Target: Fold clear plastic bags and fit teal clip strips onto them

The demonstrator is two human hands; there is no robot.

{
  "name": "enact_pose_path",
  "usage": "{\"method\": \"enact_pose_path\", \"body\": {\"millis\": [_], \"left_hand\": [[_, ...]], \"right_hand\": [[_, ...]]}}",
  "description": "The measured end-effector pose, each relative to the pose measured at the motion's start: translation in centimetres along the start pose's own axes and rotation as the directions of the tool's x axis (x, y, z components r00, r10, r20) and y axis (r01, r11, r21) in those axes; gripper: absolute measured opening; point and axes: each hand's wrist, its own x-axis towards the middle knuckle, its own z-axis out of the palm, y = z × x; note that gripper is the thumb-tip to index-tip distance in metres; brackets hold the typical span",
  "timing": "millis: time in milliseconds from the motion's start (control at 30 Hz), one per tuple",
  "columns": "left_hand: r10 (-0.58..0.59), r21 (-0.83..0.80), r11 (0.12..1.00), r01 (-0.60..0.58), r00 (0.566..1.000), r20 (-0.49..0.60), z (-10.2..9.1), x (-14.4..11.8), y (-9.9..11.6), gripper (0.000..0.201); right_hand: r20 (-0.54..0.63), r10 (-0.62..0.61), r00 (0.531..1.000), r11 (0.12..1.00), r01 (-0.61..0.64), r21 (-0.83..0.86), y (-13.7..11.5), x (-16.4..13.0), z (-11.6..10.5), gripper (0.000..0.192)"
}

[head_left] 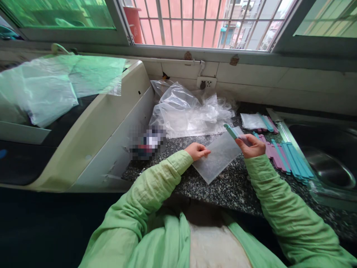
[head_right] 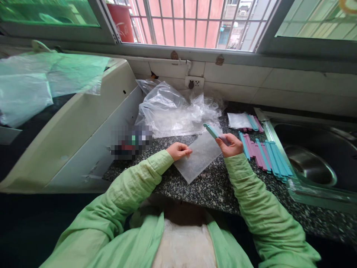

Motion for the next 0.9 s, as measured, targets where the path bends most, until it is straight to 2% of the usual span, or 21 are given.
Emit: {"method": "enact_pose_path", "body": {"millis": [300, 533, 667, 900], "left_hand": [[0.003, 0.0, 1.0, -0.003, 1.0, -0.001, 0.0, 0.0, -0.1, 0.034], [-0.029, -0.014, 0.999, 0.029, 0.999, 0.028, -0.3, -0.2, 0.0, 0.034], [-0.038, -0.062, 0.997, 0.037, 0.999, -0.007, -0.3, 0.0, -0.2, 0.035], [-0.038, -0.051, 0.998, 0.034, 0.997, -0.073, -0.4, 0.4, -0.6, 0.032]], "right_hand": [[0.007, -0.036, 0.999, 0.999, 0.037, -0.035, 0.0, 0.2, -0.2, 0.026], [-0.071, 0.059, 0.996, 0.998, -0.06, -0.019, 0.1, 1.0, -1.0, 0.024], [-0.1, 0.101, 0.99, 0.994, -0.103, -0.024, 0.4, 1.3, -1.3, 0.029], [-0.117, 0.078, 0.99, 0.996, -0.082, -0.031, 0.8, 1.3, -1.1, 0.031]]}}
